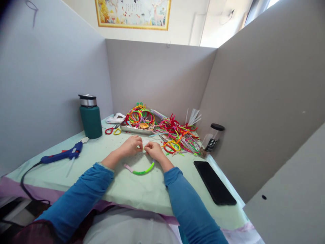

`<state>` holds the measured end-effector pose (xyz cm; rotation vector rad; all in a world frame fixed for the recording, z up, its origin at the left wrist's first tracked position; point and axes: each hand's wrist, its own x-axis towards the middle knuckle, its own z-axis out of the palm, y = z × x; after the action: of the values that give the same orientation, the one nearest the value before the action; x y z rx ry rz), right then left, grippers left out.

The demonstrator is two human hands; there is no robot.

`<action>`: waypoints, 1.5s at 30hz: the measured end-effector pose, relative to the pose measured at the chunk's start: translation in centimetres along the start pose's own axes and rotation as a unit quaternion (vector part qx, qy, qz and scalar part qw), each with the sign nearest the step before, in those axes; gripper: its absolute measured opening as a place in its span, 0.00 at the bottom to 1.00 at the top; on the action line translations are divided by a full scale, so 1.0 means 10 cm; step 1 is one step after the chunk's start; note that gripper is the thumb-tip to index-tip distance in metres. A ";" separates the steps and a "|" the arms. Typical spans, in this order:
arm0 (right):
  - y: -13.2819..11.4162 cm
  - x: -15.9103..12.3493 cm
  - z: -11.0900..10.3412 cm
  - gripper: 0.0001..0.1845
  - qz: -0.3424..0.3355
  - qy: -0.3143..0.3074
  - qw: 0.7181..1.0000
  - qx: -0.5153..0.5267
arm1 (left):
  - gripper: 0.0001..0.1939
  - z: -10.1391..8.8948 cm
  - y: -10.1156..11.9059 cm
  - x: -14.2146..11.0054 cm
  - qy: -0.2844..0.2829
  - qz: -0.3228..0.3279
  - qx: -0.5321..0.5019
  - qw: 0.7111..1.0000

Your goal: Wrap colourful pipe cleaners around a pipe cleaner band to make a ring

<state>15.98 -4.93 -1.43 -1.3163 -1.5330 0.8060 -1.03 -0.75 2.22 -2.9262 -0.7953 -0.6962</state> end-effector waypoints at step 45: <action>-0.09 -0.03 -0.14 0.13 0.025 -0.089 0.972 0.216 | 0.11 0.07 -0.09 0.07 0.031 -0.163 -0.390 0.906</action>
<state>16.99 -5.54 -0.22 -0.9820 -1.3617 1.2394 -0.65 0.46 1.76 -3.4362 -1.2614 -1.4182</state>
